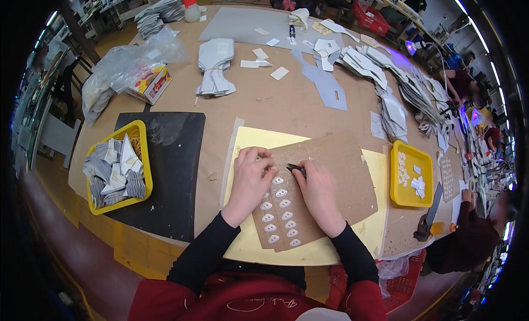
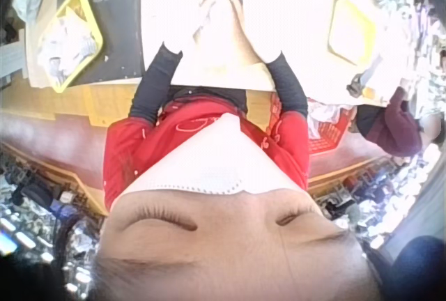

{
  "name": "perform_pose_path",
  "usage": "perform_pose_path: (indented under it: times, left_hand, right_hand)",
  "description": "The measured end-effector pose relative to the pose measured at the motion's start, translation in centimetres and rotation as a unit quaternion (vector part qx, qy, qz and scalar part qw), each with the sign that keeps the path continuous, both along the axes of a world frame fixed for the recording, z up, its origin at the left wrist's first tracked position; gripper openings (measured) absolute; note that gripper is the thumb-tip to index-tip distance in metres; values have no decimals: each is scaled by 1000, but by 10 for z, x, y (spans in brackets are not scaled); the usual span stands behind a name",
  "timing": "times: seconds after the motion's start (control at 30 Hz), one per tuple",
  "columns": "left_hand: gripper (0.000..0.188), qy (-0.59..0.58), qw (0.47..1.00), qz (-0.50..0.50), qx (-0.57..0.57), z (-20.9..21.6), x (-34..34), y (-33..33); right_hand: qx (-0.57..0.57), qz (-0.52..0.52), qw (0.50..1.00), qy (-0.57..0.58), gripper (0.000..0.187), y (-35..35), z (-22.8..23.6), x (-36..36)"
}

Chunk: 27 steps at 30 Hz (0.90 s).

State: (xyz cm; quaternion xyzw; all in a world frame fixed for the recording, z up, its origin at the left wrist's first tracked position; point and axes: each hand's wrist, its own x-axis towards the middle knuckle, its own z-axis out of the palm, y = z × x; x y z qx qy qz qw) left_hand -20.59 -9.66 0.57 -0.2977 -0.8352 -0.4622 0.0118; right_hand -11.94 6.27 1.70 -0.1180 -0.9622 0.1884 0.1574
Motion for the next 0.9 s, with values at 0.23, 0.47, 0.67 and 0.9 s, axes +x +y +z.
perform_pose_path:
  times: [0.23,0.47,0.67,0.9]
  left_hand:
    - [11,-32,999,-7,9,-1,-7,-4]
    - [10,-67,991,24,111,19,-8,-8]
    - [17,-265,920,-41,284,33,-11,-9]
    - [30,-494,754,-119,416,22,-15,-16]
  right_hand:
    - [16,1,1000,9,17,-1,1,-1]
    - [25,0,1000,3,16,-1,2,1]
    - [23,5,1000,16,16,-3,1,1]
    - [30,8,999,32,15,-4,4,1]
